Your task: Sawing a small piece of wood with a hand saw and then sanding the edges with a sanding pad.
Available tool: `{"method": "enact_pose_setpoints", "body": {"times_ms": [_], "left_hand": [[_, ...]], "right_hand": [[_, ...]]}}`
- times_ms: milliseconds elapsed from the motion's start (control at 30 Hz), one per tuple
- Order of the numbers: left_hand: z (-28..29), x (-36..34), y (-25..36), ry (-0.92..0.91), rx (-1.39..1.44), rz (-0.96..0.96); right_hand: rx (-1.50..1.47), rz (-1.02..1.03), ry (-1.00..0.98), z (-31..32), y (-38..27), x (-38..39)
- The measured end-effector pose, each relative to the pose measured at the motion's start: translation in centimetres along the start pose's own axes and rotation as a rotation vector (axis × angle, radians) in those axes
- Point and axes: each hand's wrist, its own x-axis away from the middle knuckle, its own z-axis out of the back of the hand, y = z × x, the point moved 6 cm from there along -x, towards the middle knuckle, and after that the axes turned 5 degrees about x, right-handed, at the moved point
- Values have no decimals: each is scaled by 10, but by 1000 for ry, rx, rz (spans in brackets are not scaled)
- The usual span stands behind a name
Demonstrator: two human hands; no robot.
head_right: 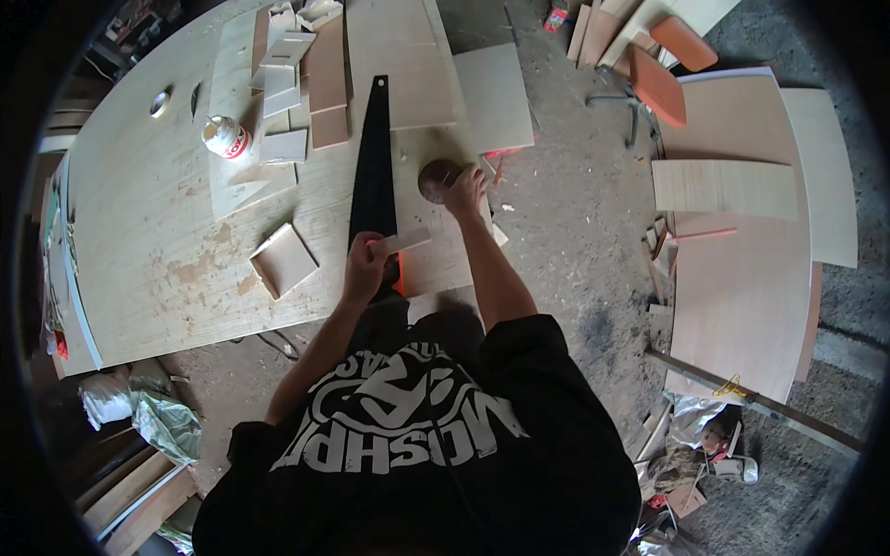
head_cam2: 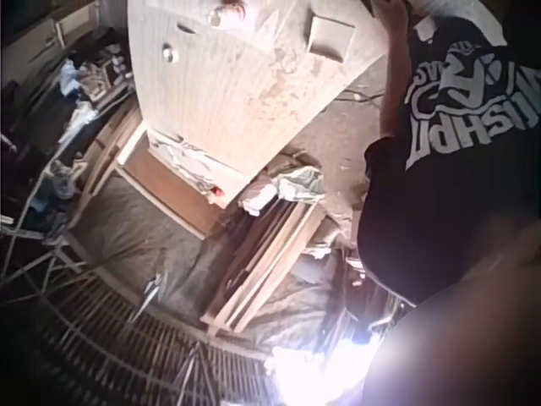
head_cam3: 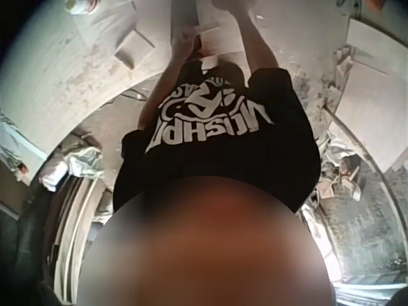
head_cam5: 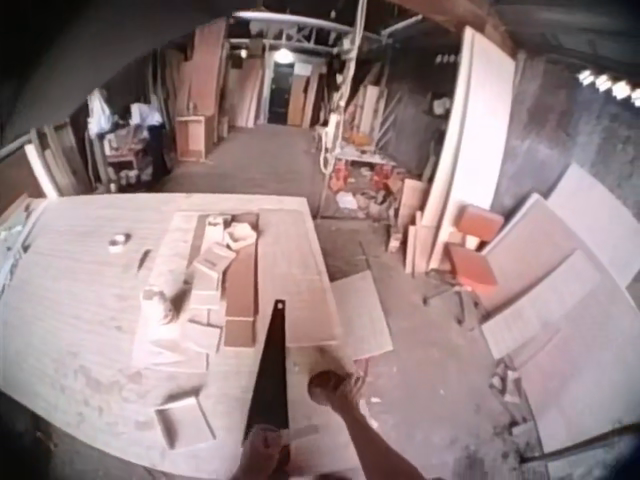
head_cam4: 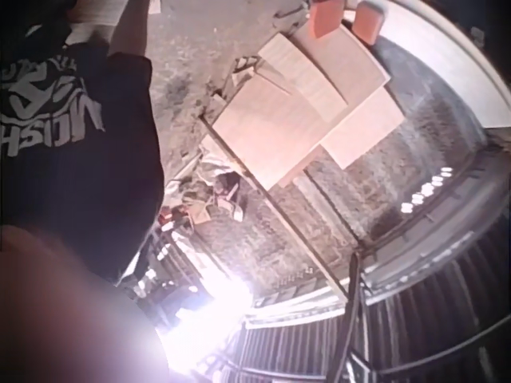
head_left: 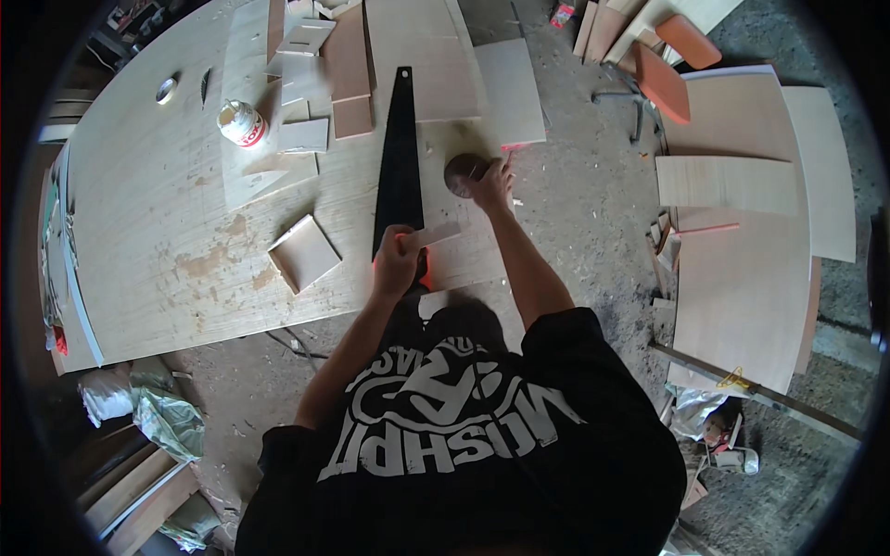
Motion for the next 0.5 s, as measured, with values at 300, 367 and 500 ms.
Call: {"method": "enact_pose_setpoints", "body": {"times_ms": [300, 367, 500], "left_hand": [[-80, -23, -34, 186, -375, -274], [-94, -28, -46, 212, -262, -173], [-116, -19, -27, 152, 68, 5]], "right_hand": [[-293, 515, 96, 86, 6, 75], [-336, 532, 2, 91, 13, 87], [-358, 637, -84, 112, 13, 100]]}}
